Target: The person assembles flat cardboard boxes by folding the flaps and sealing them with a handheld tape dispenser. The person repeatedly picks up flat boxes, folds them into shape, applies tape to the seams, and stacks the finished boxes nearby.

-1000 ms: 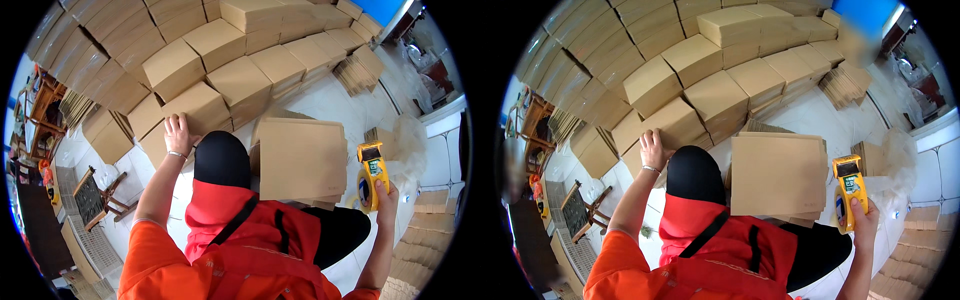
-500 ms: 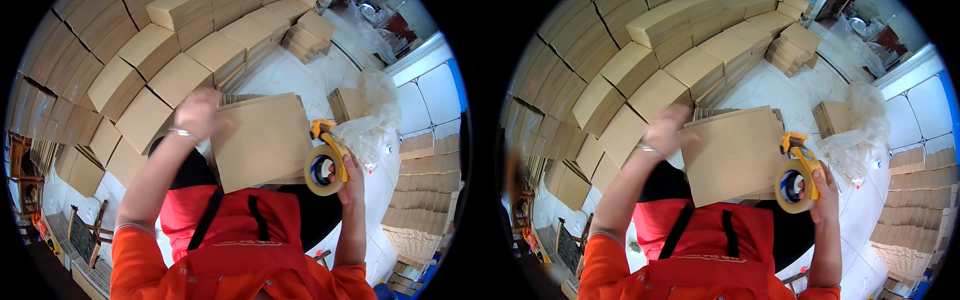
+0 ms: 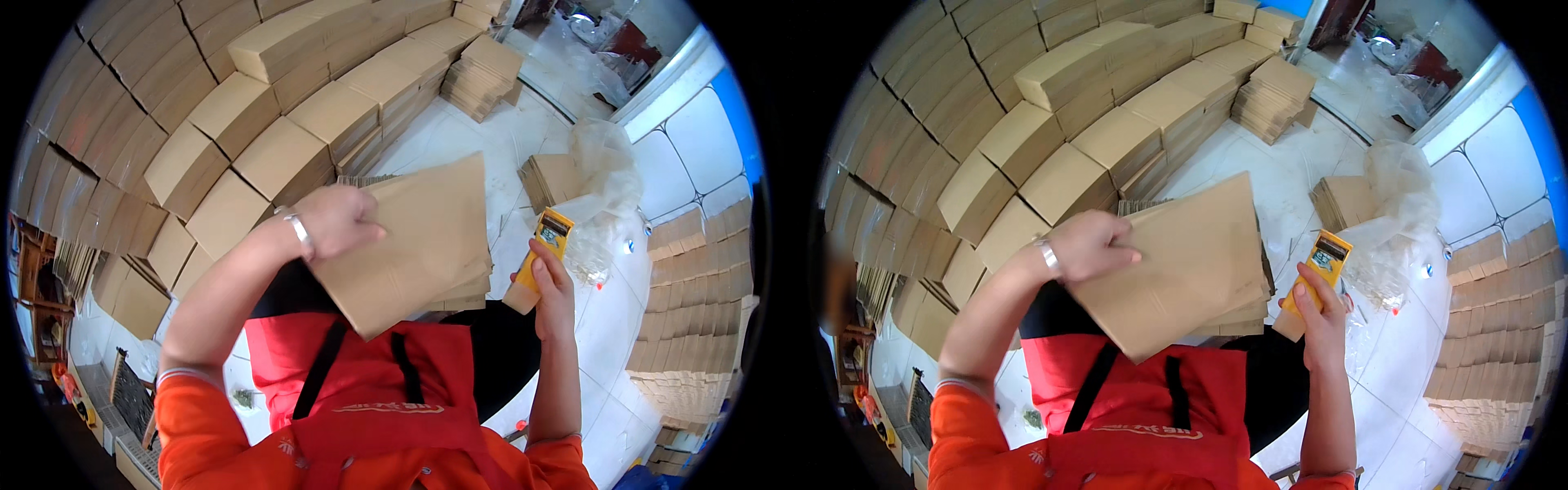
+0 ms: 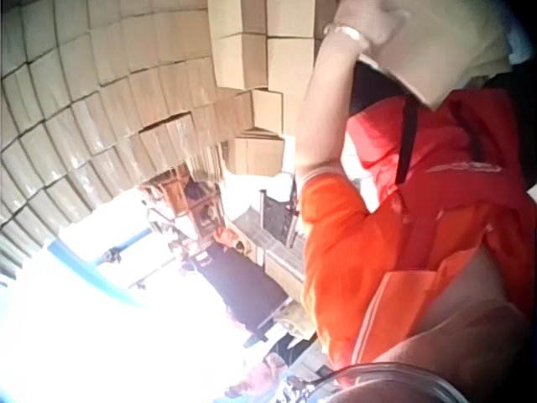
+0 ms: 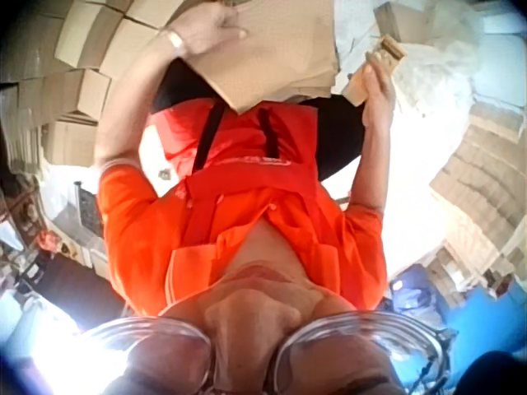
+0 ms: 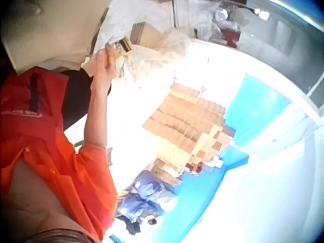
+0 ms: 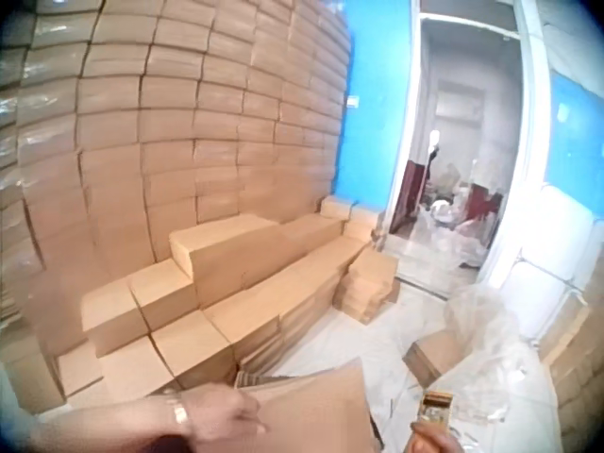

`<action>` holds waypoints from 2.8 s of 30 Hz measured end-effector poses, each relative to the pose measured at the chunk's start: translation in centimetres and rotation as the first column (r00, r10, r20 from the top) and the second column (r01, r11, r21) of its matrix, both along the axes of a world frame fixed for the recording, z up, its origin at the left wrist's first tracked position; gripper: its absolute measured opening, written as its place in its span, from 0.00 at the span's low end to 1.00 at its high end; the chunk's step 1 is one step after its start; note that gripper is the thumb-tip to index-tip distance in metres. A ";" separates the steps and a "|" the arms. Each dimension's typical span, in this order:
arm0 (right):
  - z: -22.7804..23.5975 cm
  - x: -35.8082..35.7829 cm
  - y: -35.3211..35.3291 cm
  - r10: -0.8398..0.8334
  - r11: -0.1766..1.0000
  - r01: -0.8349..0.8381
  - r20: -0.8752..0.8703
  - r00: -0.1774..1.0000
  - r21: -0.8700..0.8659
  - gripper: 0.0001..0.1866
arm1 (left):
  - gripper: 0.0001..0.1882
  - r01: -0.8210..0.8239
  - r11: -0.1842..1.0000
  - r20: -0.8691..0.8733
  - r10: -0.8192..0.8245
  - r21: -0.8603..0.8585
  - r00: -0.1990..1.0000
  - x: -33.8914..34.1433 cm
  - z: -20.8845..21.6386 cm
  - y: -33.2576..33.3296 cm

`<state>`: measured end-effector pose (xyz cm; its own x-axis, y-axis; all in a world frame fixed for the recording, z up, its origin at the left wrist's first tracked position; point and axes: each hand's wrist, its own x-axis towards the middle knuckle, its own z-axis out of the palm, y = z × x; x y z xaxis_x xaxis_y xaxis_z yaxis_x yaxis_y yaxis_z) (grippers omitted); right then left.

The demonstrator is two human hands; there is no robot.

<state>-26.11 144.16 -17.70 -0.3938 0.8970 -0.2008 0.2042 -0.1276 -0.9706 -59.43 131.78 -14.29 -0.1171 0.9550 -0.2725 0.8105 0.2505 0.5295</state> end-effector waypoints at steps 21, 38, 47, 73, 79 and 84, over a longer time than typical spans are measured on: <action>-0.6 -0.8 4.5 0.150 0.977 -0.160 -0.078 0.986 -0.142 0.28 | 0.26 0.155 0.985 -0.003 -0.156 0.074 0.988 4.5 1.4 -4.1; -0.6 -2.8 -0.1 0.271 0.931 -0.345 0.411 0.870 0.118 0.40 | 0.60 0.278 0.910 -0.228 -0.214 0.307 0.950 3.8 2.1 -3.6; -2.3 -2.9 -0.8 0.107 0.994 -0.107 -0.090 0.990 0.003 0.19 | 0.48 -0.135 0.722 -0.145 0.312 0.679 0.939 5.5 -3.5 -2.4; 8.9 -2.2 -0.8 0.583 0.813 -0.576 -0.103 0.806 0.086 0.35 | 0.20 -0.039 0.852 -0.202 0.168 0.522 0.965 4.7 -4.3 -2.4; 6.6 0.0 0.4 0.603 0.798 -0.572 -0.229 0.764 0.191 0.38 | 0.20 -0.487 0.873 0.918 0.202 -0.010 0.342 5.6 0.7 -3.3; 7.0 -0.3 0.5 0.642 0.761 -0.600 -0.153 0.751 0.246 0.38 | 0.17 -0.310 0.902 0.953 0.294 -0.302 -0.074 7.5 1.1 -3.1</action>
